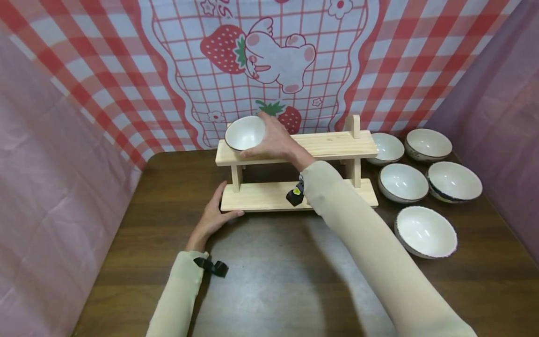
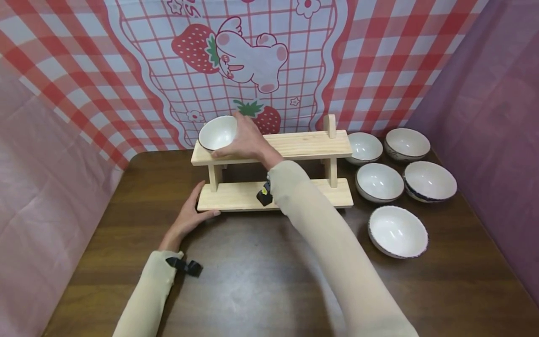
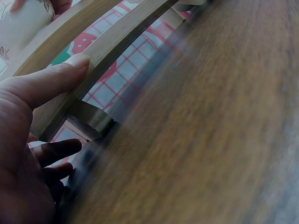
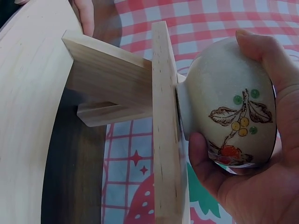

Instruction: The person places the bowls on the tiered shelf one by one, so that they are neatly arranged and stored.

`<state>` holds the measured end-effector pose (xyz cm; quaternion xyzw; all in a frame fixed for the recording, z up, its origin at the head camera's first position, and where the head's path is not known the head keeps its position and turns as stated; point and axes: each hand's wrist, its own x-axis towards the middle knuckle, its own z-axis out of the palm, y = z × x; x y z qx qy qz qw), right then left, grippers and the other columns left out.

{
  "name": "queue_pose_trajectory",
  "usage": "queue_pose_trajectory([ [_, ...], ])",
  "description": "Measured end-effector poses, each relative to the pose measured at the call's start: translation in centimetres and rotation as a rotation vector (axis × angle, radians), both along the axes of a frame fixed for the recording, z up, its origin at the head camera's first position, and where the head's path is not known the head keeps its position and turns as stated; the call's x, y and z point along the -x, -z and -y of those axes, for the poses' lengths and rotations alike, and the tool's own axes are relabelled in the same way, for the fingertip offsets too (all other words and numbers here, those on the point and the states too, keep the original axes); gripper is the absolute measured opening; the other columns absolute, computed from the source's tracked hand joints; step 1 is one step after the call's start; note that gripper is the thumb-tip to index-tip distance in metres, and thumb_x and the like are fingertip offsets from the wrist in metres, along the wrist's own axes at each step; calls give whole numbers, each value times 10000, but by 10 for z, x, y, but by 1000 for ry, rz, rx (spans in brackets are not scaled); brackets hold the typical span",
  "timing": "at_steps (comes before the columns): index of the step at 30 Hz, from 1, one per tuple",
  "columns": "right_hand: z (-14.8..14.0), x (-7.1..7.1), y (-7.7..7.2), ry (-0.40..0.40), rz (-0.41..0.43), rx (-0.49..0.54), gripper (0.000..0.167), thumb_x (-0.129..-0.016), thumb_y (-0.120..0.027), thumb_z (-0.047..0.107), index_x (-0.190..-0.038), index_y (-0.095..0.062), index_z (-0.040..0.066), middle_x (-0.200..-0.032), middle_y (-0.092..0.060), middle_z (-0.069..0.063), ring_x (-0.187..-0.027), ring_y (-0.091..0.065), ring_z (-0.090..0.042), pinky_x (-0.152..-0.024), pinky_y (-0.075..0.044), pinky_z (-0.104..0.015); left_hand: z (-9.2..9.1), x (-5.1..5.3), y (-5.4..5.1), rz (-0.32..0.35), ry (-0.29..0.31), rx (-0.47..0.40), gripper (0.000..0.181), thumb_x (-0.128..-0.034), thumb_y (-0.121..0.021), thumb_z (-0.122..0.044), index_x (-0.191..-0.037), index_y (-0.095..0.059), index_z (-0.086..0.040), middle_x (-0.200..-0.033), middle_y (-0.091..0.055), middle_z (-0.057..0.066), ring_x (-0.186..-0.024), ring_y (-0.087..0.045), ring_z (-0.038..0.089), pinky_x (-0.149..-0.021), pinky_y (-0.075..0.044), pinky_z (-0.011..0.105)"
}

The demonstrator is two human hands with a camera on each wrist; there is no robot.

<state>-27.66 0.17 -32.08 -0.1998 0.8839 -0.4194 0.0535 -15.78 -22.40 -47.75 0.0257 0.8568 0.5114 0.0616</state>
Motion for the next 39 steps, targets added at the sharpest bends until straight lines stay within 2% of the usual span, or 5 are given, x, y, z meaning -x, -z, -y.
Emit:
queue_pose_trajectory([
  [8, 3, 1, 2, -6, 5, 16, 1250, -570, -960, 402, -1563, -268, 93, -1489, -452, -168, -1338, -478, -316, -1127, -428, -496, 0, 1, 1, 5, -6, -9, 1046, -819, -827, -233, -1619, -154, -194, -1662, -248, 143, -1536, -240, 340, -1242, -208, 570],
  [19, 3, 2, 2, -10, 28, 25, 1230, -578, -961, 385, -1560, -271, 118, -1463, -455, -173, -1312, -496, -315, -1113, -441, -498, 0, 2, 3, -1, -4, 0, 1045, -818, -831, -259, -1616, -159, -202, -1658, -258, 141, -1530, -255, 344, -1237, -221, 574],
  [31, 6, 1, 2, -18, 60, 43, 1258, -595, -958, 378, -1588, -222, 145, -1499, -406, -186, -1339, -479, -326, -1125, -430, -510, 1, 1, 3, 3, -10, -2, 1052, -814, -833, -255, -1617, -156, -203, -1659, -256, 140, -1528, -255, 349, -1233, -222, 584],
  [39, 3, -1, -2, -35, 111, 63, 1297, -628, -945, 384, -1617, -131, 182, -1580, -333, -179, -1399, -434, -333, -1160, -389, -523, 0, 2, 4, 0, -12, -15, 1049, -812, -833, -249, -1616, -161, -203, -1655, -268, 139, -1525, -261, 341, -1237, -218, 571],
])
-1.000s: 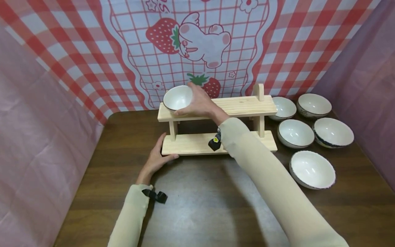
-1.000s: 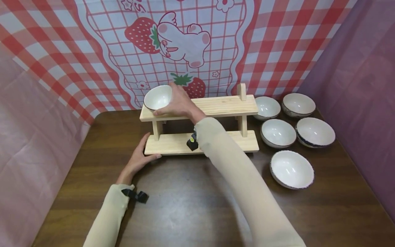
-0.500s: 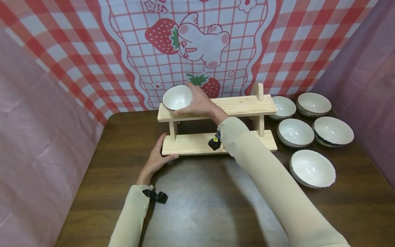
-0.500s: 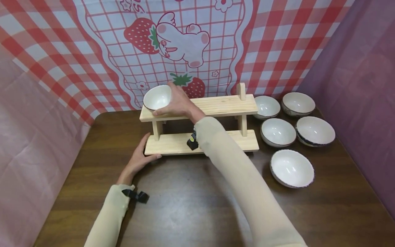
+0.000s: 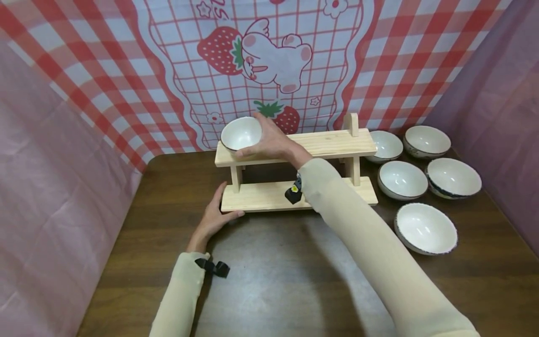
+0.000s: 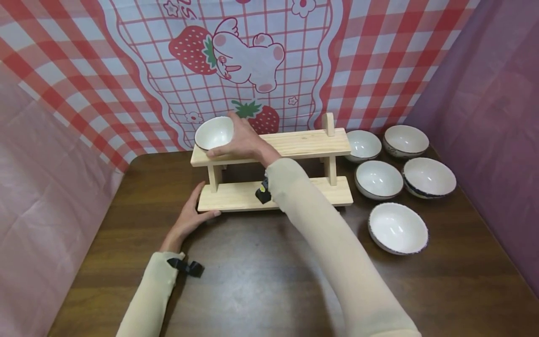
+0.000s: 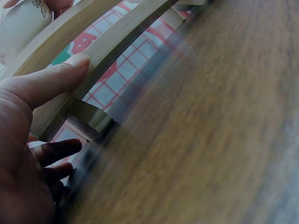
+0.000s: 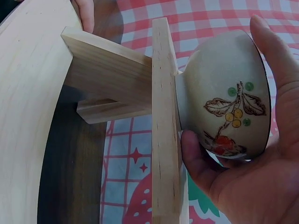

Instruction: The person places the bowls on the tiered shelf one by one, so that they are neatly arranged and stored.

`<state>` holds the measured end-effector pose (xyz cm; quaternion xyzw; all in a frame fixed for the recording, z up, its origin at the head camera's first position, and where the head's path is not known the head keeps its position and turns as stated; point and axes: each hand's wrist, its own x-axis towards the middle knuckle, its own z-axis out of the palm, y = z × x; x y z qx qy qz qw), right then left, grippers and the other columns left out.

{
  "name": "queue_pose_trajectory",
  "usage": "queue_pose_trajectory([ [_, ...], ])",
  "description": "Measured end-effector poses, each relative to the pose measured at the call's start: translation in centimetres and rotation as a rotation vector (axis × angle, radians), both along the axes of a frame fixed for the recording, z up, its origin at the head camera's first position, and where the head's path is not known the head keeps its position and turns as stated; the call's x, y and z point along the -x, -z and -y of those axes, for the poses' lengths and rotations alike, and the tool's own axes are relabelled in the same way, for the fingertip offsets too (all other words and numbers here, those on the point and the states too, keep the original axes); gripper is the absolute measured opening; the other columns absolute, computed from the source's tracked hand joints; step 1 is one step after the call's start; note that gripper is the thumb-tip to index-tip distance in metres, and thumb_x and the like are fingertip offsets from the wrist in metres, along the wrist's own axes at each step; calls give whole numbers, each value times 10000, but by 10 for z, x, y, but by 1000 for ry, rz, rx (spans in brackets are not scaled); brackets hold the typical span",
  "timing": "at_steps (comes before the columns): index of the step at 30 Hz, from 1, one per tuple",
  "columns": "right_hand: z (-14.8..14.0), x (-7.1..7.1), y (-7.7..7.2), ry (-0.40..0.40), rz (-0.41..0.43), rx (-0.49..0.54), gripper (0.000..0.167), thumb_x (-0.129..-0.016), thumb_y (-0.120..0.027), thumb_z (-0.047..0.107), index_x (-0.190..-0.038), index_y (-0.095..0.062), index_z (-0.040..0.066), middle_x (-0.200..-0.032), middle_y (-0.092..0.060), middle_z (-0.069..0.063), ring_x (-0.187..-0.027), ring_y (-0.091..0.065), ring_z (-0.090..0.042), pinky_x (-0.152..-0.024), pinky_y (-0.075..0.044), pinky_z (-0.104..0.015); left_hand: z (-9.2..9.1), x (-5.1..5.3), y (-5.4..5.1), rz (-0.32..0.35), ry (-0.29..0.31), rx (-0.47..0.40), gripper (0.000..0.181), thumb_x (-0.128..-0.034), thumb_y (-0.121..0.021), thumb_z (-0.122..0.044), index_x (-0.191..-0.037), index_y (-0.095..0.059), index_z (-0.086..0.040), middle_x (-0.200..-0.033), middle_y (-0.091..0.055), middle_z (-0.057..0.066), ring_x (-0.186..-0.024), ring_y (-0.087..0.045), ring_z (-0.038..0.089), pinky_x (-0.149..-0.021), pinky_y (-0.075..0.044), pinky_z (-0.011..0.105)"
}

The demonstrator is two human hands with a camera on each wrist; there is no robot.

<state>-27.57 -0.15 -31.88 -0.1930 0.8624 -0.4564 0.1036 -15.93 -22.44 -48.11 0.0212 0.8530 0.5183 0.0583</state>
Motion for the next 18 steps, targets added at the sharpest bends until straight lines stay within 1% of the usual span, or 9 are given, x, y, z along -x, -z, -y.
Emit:
queue_pose_trajectory([
  [7, -3, 0, -4, 16, -15, -24, 1203, -718, -877, 458, -1618, -129, 177, -1626, -286, -158, -1437, -389, -332, -1181, -361, -522, 0, 1, 1, -2, 3, 5, 1041, -816, -830, -247, -1616, -164, -204, -1656, -267, 133, -1529, -259, 330, -1242, -215, 555],
  [12, -6, -1, -8, 39, -12, -34, 1188, -736, -855, 488, -1621, -117, 199, -1641, -244, -156, -1454, -368, -334, -1190, -342, -532, 1, 1, 1, -7, 6, 2, 1044, -821, -825, -224, -1619, -153, -184, -1661, -251, 142, -1536, -242, 331, -1246, -209, 552],
  [18, -17, -5, -15, 62, -51, -57, 1158, -775, -803, 539, -1622, -114, 153, -1668, -219, -130, -1529, -263, -308, -1233, -267, -523, 1, 0, 0, -3, 6, 0, 1046, -824, -822, -217, -1621, -145, -191, -1662, -251, 136, -1537, -241, 328, -1245, -210, 555],
])
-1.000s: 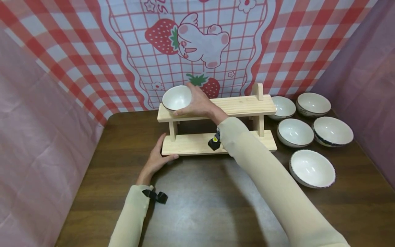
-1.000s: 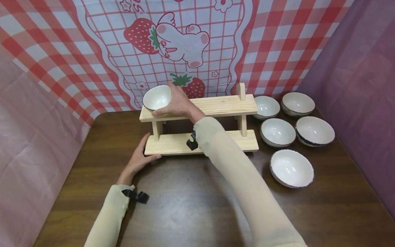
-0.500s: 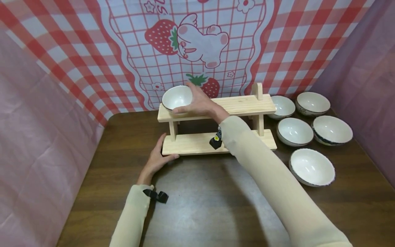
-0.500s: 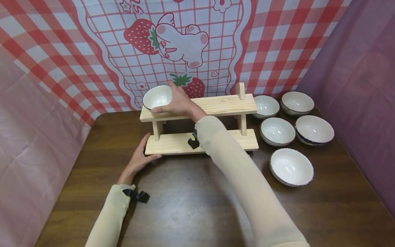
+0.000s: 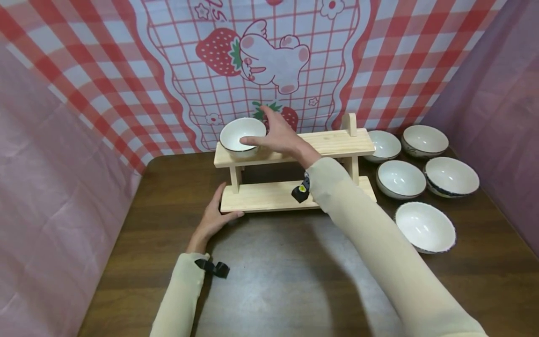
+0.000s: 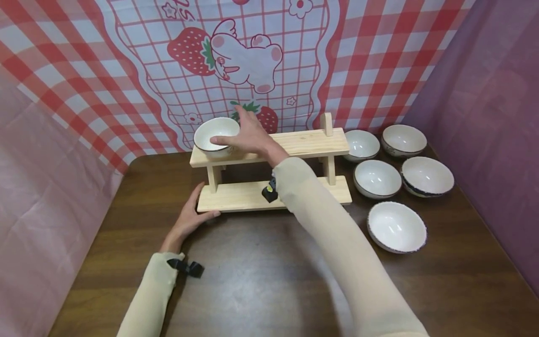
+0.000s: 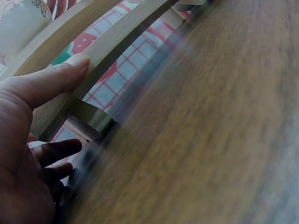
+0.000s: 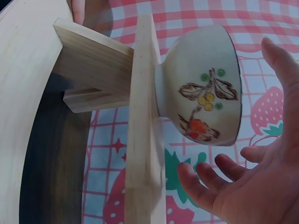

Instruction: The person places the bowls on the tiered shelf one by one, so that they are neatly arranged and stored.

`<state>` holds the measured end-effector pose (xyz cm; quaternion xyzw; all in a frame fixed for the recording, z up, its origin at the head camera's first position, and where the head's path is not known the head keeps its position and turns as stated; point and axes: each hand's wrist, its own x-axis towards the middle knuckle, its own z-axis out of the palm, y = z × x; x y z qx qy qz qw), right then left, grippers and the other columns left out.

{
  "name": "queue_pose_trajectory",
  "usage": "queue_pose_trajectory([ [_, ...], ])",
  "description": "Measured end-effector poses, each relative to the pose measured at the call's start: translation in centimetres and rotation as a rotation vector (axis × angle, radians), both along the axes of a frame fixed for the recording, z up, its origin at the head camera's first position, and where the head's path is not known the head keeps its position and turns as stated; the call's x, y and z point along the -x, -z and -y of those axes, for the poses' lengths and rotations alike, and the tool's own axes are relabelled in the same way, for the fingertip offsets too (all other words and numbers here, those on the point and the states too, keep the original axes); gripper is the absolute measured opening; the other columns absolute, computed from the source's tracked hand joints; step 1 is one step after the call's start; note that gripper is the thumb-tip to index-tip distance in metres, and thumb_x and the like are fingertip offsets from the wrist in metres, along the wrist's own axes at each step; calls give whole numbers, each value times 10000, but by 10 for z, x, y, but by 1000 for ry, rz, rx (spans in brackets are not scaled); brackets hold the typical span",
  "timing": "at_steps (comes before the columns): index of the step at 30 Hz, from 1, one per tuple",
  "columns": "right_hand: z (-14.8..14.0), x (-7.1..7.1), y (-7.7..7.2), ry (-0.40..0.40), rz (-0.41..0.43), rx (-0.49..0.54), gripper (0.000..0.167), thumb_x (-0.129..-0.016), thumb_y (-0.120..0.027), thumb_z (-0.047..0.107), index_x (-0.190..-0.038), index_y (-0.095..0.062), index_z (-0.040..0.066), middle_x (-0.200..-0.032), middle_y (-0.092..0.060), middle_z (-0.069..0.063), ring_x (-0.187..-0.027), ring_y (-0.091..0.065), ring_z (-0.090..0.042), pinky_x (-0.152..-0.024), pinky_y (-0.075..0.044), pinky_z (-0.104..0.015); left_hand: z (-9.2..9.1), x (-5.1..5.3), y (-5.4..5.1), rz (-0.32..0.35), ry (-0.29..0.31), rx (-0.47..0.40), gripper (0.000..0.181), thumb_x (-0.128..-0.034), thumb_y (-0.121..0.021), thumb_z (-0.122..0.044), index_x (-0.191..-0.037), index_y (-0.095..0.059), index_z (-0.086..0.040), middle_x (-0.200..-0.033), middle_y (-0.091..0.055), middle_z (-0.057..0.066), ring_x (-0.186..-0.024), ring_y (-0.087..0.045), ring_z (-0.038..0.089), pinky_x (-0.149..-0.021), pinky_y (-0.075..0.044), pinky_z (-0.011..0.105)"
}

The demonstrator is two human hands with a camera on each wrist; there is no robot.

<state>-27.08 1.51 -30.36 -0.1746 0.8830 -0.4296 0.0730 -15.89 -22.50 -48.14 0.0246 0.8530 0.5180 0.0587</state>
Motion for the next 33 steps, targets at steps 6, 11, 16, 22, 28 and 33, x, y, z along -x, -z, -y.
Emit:
queue_pose_trajectory([
  [6, -11, -4, -5, -7, -36, -2, 1096, -809, -765, 541, -1618, -137, 150, -1663, -224, -131, -1531, -260, -308, -1230, -272, -535, 0, -1, -1, -5, -4, 12, 1053, -813, -832, -234, -1619, -156, -197, -1663, -250, 139, -1535, -245, 335, -1241, -217, 560],
  [11, -16, -5, -7, 9, -45, -20, 1089, -799, -764, 558, -1615, -160, 165, -1638, -268, -121, -1498, -317, -299, -1222, -295, -519, 1, 0, 1, -10, -12, 14, 1056, -805, -840, -236, -1617, -166, -205, -1664, -253, 132, -1537, -242, 329, -1243, -218, 554],
  [16, -22, -6, -8, 15, -56, -10, 1084, -795, -770, 548, -1613, -171, 165, -1610, -300, -137, -1464, -352, -290, -1214, -311, -505, 1, -1, 1, -10, -8, 5, 1049, -811, -835, -220, -1618, -164, -191, -1661, -255, 141, -1537, -240, 333, -1246, -210, 552],
  [22, -32, -11, -10, 15, -58, 5, 1088, -804, -765, 547, -1617, -150, 167, -1651, -247, -126, -1512, -294, -310, -1228, -276, -531, -1, -2, -1, -9, -2, 4, 1062, -806, -839, -223, -1619, -156, -183, -1657, -260, 153, -1531, -250, 344, -1240, -221, 558],
  [28, -43, -16, -10, 26, -73, 14, 1083, -802, -761, 543, -1620, -143, 194, -1669, -225, -83, -1535, -252, -276, -1242, -241, -533, -1, -1, -1, -8, -9, 0, 1049, -805, -838, -214, -1616, -172, -194, -1655, -267, 146, -1530, -253, 339, -1243, -217, 553],
  [33, -53, -22, -10, 31, -75, 29, 1072, -791, -772, 548, -1613, -170, 215, -1658, -253, -70, -1523, -275, -278, -1231, -259, -543, -1, -1, 0, -7, -6, -5, 1055, -803, -840, -209, -1616, -169, -190, -1652, -273, 149, -1528, -257, 338, -1245, -213, 549],
])
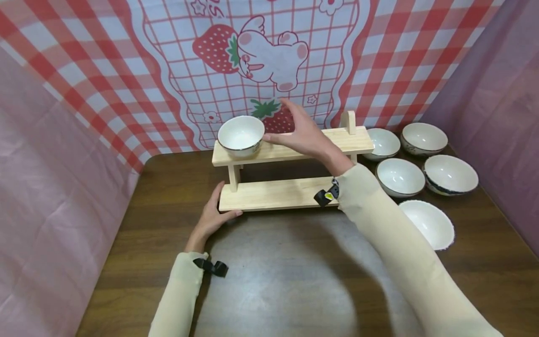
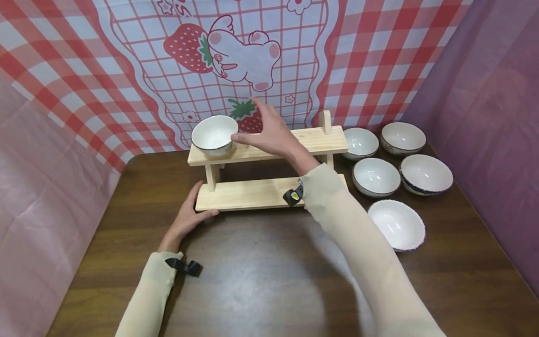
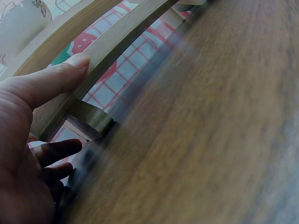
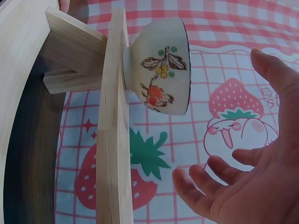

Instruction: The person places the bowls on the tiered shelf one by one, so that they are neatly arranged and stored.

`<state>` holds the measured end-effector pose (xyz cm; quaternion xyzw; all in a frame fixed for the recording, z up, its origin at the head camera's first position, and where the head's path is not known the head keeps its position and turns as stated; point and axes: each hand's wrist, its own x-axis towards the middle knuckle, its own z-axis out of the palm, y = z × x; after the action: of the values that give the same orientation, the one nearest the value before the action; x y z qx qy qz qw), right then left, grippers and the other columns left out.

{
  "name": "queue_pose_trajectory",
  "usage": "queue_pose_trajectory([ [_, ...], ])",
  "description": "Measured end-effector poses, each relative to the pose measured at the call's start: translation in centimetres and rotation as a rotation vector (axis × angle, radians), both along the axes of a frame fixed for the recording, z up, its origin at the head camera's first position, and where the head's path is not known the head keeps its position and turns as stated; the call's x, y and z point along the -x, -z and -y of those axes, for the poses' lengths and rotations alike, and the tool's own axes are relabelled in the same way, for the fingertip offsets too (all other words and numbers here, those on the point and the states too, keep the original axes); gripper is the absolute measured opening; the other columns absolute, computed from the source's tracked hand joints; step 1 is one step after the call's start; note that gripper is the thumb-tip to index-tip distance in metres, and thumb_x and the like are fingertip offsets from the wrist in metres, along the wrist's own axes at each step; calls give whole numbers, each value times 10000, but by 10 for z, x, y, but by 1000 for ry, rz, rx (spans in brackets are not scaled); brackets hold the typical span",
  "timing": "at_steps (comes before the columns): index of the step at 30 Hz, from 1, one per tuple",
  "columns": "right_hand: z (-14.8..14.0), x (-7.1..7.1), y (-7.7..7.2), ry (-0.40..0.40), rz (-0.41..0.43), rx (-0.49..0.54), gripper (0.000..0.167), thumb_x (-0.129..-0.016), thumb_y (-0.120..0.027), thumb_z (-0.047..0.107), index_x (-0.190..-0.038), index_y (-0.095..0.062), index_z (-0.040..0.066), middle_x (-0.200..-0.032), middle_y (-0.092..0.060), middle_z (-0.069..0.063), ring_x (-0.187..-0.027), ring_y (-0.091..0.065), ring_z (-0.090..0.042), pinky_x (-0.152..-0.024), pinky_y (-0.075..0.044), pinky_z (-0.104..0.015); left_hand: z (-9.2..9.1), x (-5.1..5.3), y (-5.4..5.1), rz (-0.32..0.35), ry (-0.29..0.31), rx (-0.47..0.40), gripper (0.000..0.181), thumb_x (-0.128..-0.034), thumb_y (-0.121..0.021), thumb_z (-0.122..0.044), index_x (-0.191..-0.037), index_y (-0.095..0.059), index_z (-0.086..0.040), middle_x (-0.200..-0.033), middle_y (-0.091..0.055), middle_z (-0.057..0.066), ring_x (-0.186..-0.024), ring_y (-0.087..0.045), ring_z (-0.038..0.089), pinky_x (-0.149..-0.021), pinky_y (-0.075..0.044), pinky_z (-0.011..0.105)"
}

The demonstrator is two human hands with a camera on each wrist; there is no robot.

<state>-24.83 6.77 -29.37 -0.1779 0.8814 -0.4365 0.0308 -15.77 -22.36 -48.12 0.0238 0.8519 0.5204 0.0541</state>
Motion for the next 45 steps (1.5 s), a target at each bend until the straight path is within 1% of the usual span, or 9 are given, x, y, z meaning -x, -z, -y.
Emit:
queue_pose_trajectory([
  [5, -10, -8, 1, 12, -5, -5, 1058, -802, -770, 538, -1612, -175, 205, -1653, -262, -80, -1509, -296, -281, -1223, -281, -538, 0, 0, -1, 1, 4, 1, 1054, -806, -836, -213, -1617, -164, -181, -1653, -269, 152, -1529, -255, 337, -1246, -208, 550],
  [9, -21, -17, 1, 19, 1, -20, 1056, -815, -759, 538, -1619, -141, 243, -1667, -228, -73, -1509, -294, -288, -1168, -374, -547, 1, 0, -1, 1, 4, 4, 1044, -813, -830, -214, -1617, -164, -183, -1656, -264, 147, -1533, -248, 332, -1248, -203, 551],
  [12, -28, -22, 1, 16, -14, -16, 1039, -827, -760, 508, -1619, -139, 250, -1653, -253, -85, -1496, -312, -288, -1121, -437, -534, 2, 0, 0, 7, 4, -1, 1050, -812, -831, -206, -1618, -159, -186, -1655, -268, 144, -1532, -251, 328, -1248, -204, 549],
  [20, -47, -34, 3, 36, -59, -2, 1010, -818, -782, 445, -1608, -186, 245, -1605, -320, -114, -1448, -364, -300, -1077, -459, -550, 3, -2, -2, 33, -2, -16, 1072, -814, -824, -160, -1623, -121, -168, -1669, -229, 146, -1543, -220, 326, -1253, -190, 545],
  [26, -58, -42, 3, 52, -90, -25, 1006, -814, -782, 431, -1607, -193, 237, -1597, -326, -129, -1435, -370, -308, -1049, -473, -562, 3, -2, 1, 19, -3, -3, 1054, -817, -828, -202, -1620, -145, -184, -1662, -251, 139, -1538, -236, 323, -1252, -197, 543],
  [33, -73, -51, 3, 66, -112, 6, 1007, -796, -807, 374, -1600, -223, 212, -1569, -364, -131, -1419, -386, -323, -1035, -459, -570, 2, -2, 1, 2, -10, 14, 1049, -808, -839, -222, -1617, -171, -191, -1661, -259, 133, -1537, -243, 319, -1254, -199, 535],
  [36, -82, -58, 3, 87, -118, -3, 1014, -797, -813, 366, -1602, -219, 201, -1572, -356, -137, -1424, -380, -327, -1034, -459, -571, 1, -1, 2, 0, -8, 16, 1048, -810, -837, -218, -1617, -169, -193, -1661, -260, 133, -1537, -243, 318, -1254, -200, 535],
  [41, -97, -69, 2, 133, -119, 2, 1014, -798, -820, 379, -1601, -220, 225, -1570, -353, -139, -1410, -387, -333, -1034, -449, -568, 1, 0, 1, 4, -8, 19, 1053, -811, -834, -213, -1619, -160, -190, -1660, -259, 138, -1536, -245, 320, -1252, -203, 536],
  [45, -111, -77, 4, 165, -150, -14, 1013, -798, -825, 370, -1602, -226, 226, -1550, -371, -158, -1370, -416, -316, -1001, -457, -561, 1, 0, 0, 6, -4, 23, 1063, -808, -837, -223, -1620, -153, -183, -1660, -257, 143, -1534, -248, 328, -1246, -212, 546],
])
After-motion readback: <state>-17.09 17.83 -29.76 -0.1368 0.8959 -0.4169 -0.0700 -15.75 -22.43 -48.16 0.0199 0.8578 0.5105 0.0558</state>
